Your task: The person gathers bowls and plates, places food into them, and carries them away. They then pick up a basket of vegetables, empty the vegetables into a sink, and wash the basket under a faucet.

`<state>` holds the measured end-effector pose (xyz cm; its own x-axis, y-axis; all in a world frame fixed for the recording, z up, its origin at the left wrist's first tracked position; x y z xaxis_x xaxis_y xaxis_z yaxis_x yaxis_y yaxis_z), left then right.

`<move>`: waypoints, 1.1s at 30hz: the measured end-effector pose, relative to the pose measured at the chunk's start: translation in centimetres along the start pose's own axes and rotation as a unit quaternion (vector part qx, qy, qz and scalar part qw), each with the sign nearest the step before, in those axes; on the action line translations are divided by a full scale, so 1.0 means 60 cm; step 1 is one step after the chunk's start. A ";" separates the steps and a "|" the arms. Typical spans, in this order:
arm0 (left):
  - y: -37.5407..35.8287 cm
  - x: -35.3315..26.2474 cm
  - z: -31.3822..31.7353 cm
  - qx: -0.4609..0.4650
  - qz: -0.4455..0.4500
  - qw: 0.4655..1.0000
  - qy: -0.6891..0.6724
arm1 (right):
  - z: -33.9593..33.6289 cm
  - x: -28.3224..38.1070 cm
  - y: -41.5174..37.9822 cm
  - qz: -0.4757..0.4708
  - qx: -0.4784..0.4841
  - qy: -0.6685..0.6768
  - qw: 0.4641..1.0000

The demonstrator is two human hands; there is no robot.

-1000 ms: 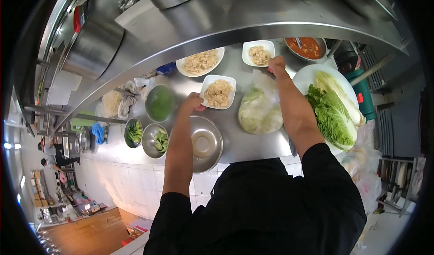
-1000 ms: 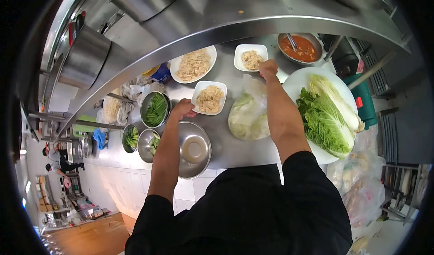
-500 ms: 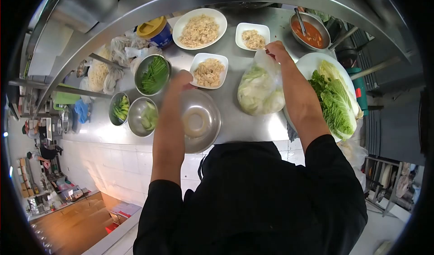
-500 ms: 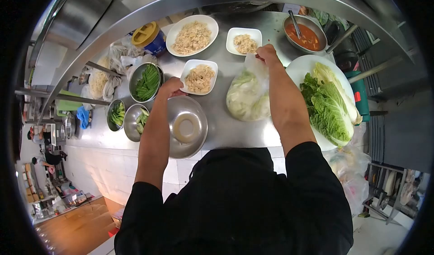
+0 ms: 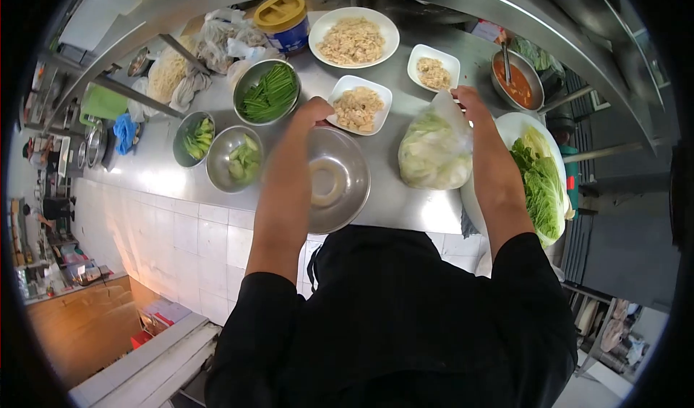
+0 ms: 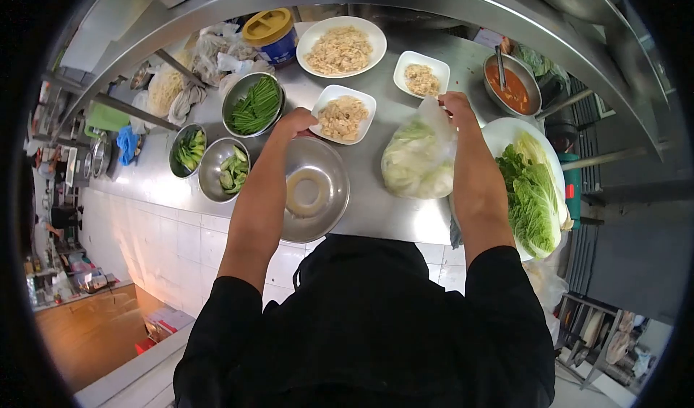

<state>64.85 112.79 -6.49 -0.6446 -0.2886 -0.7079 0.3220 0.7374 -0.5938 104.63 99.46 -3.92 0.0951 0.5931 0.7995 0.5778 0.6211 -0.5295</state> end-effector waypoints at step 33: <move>-0.100 -0.058 -0.004 0.120 0.069 0.956 -0.257 | -0.010 0.015 0.002 -0.064 -0.060 -0.074 0.993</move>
<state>64.98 109.51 -0.36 -0.1781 -0.5055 -0.8442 0.5689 0.6471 -0.5075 105.28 99.76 -3.08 -0.1007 0.5877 0.8028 0.6709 0.6359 -0.3814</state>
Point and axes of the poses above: each hand's wrist, its own y-axis towards the middle knuckle, its own z-axis out of the palm, x = y × z, the point moved 6 cm from there along y, towards the middle knuckle, and after that the axes turned 2 degrees about -x, right-handed, at the moved point
